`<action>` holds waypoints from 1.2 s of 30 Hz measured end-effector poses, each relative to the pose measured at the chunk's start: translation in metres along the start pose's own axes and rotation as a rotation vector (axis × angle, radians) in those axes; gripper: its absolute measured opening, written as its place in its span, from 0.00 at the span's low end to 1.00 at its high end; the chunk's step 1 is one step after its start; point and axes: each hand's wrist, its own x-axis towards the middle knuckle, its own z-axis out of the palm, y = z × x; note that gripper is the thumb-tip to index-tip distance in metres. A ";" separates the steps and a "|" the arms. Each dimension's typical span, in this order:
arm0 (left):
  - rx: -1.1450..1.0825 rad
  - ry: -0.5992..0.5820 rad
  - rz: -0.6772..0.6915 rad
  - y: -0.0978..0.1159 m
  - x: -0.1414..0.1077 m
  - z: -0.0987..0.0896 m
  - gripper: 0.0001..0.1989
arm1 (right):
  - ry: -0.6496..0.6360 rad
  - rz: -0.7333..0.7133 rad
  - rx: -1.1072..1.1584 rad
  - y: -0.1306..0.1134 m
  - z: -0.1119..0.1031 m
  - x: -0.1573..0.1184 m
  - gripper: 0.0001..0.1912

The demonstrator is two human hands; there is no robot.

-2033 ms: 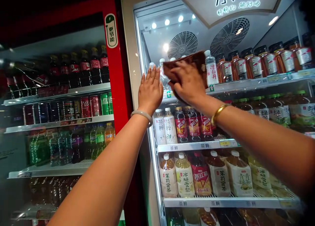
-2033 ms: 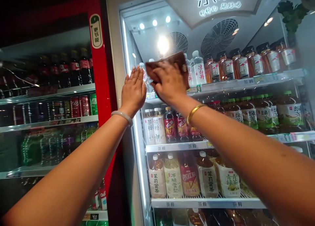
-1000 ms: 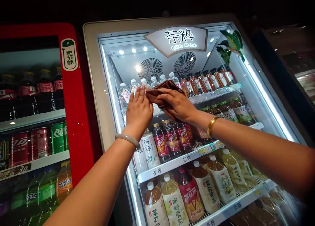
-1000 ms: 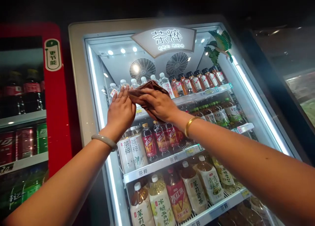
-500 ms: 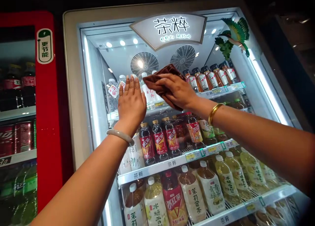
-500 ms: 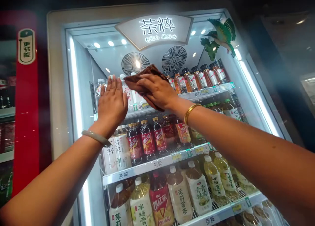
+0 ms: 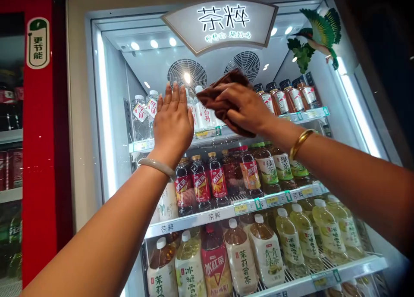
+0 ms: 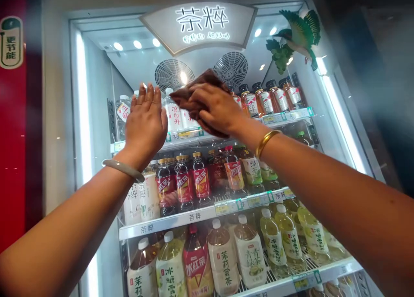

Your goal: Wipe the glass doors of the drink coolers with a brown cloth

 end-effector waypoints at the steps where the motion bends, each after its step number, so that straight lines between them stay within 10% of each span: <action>1: 0.001 -0.005 0.007 0.000 0.000 0.000 0.30 | 0.038 0.065 -0.014 0.004 -0.001 0.002 0.18; 4: 0.033 -0.031 -0.004 0.001 0.000 0.001 0.30 | 0.122 0.215 -0.060 -0.008 0.015 0.017 0.18; 8: 0.095 -0.072 0.004 -0.001 -0.001 -0.001 0.31 | 0.033 0.068 -0.038 -0.042 0.030 0.012 0.21; 12: 0.076 -0.049 0.016 -0.003 -0.003 -0.002 0.31 | -0.075 -0.104 0.026 -0.021 0.009 -0.016 0.23; 18: 0.061 -0.055 0.021 0.020 0.009 0.009 0.32 | 0.117 0.175 -0.091 -0.001 0.012 0.009 0.25; 28: 0.178 -0.084 0.014 0.059 0.010 0.031 0.32 | 0.032 0.077 -0.104 0.027 -0.026 -0.028 0.23; 36: 0.172 -0.131 0.079 0.055 0.007 0.028 0.33 | 0.052 0.023 -0.044 -0.007 0.001 -0.035 0.22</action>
